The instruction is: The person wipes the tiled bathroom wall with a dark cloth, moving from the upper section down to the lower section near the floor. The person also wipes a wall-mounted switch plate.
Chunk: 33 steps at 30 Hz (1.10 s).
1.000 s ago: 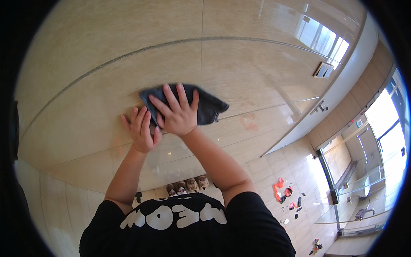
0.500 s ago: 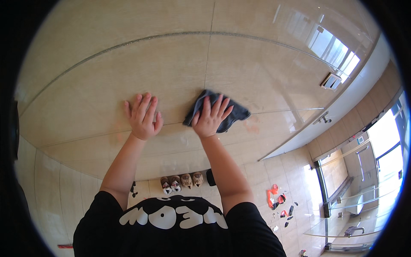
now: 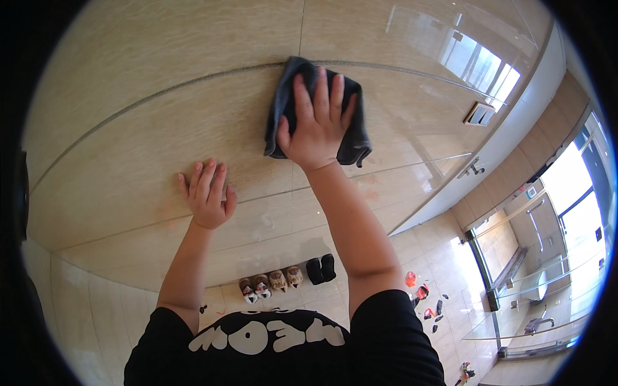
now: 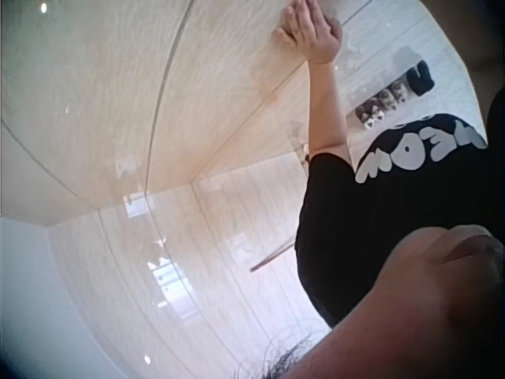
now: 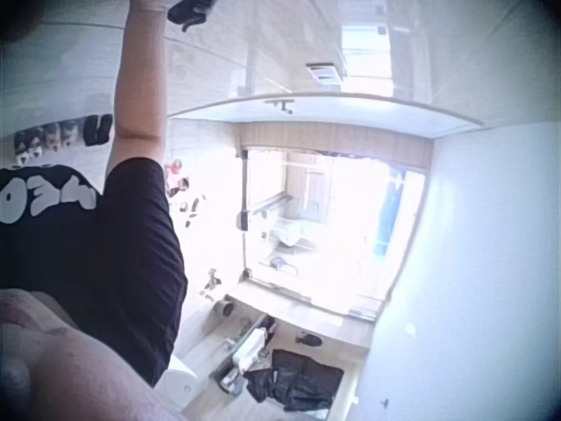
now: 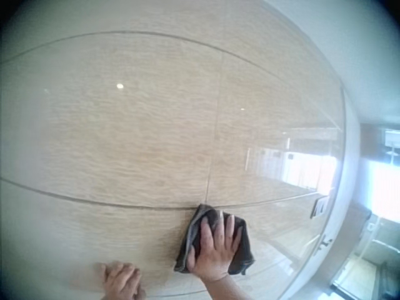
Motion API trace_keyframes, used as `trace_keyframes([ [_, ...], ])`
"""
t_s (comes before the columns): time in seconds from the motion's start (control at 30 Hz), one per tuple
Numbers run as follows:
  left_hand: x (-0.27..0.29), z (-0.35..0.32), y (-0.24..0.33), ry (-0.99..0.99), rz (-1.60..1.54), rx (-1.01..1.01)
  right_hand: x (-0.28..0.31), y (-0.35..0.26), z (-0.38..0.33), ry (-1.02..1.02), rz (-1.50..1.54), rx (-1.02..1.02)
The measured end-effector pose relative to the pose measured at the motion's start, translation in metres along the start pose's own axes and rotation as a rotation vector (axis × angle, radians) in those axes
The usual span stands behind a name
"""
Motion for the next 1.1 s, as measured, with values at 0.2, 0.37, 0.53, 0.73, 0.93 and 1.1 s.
trace_keyframes([
  [0.2, 0.001, 0.002, 0.001, -0.005, -0.016, -0.007, -0.001, 0.049, -0.066, 0.211, 0.039, -0.432],
  [0.37, 0.0, 0.003, 0.0, -0.004, -0.024, -0.015, -0.039, 0.006, -0.165, -0.016, 0.058, -0.387],
  [0.53, 0.001, 0.005, -0.002, -0.075, -0.096, 0.01, -0.059, -0.065, -0.135, -0.05, 0.091, -0.122],
  [0.73, 0.005, 0.006, -0.002, -0.073, -0.124, -0.023, -0.02, -0.037, -0.009, 0.052, 0.211, 0.036],
  [0.93, 0.006, 0.011, 0.002, -0.012, -0.105, -0.041, 0.025, 0.06, -0.008, 0.227, -0.047, -0.314],
  [1.1, 0.003, 0.011, 0.007, 0.003, -0.069, -0.034, 0.002, 0.081, -0.104, 0.271, 0.016, -0.532],
])
Point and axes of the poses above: each hand's wrist, its own z-axis towards the middle knuckle, its own x-axis out of the back of the hand, y = z × x, the point moved 6 cm from there along z, towards the middle knuckle, and after that the axes turned 13 degrees about z, right-handed, at the moved point
